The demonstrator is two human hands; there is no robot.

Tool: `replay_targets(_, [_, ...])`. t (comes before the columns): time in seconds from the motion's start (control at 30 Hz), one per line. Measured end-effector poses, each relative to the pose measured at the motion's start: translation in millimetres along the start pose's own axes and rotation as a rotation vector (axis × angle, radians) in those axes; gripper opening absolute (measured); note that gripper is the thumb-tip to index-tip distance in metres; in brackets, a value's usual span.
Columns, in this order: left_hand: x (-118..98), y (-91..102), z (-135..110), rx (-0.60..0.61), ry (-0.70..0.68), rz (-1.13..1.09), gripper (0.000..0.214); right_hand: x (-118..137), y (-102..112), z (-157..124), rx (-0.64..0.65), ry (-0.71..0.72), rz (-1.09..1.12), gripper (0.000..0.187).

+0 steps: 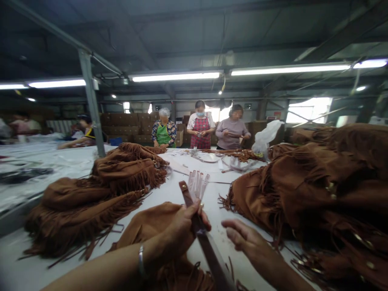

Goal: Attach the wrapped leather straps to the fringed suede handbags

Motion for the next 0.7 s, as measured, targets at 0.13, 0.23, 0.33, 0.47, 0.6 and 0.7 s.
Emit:
replay_targets(0.13, [11, -23.9, 7, 0.070, 0.016, 0.069, 0.044, 40, 2, 57, -0.027, 0.106, 0.075, 0.054])
replay_targets(0.23, [14, -25.5, 18, 0.064, 0.006, 0.140, 0.040, 65, -20, 83, 0.061, 0.143, 0.086, 0.040])
replay_targets(0.33, [7, -13.3, 18, 0.111, -0.016, 0.309, 0.032, 75, -34, 94, 0.054, 0.197, 0.072, 0.030])
replay_targets(0.47, [-13, 9.5, 0, 0.176, 0.095, 0.568, 0.025, 70, -32, 103, 0.056, 0.152, 0.134, 0.035])
replay_targets(0.6, [-47, 29.7, -9, 0.071, 0.213, 0.491, 0.037, 69, -21, 110, 0.079, 0.301, -0.208, 0.035])
replay_targets(0.7, [-61, 38.2, -3, 0.074, 0.288, 0.449, 0.052, 68, -30, 102, 0.018, 0.583, -0.642, 0.029])
Point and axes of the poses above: each hand's wrist, its own z-axis towards the middle knuckle, its own y-axis out of the back of the hand, x = y × z, the point moved 5 cm from there along z, towards the middle knuckle, and after that the axes turned 9 degrees about y, right-handed, at the moved point
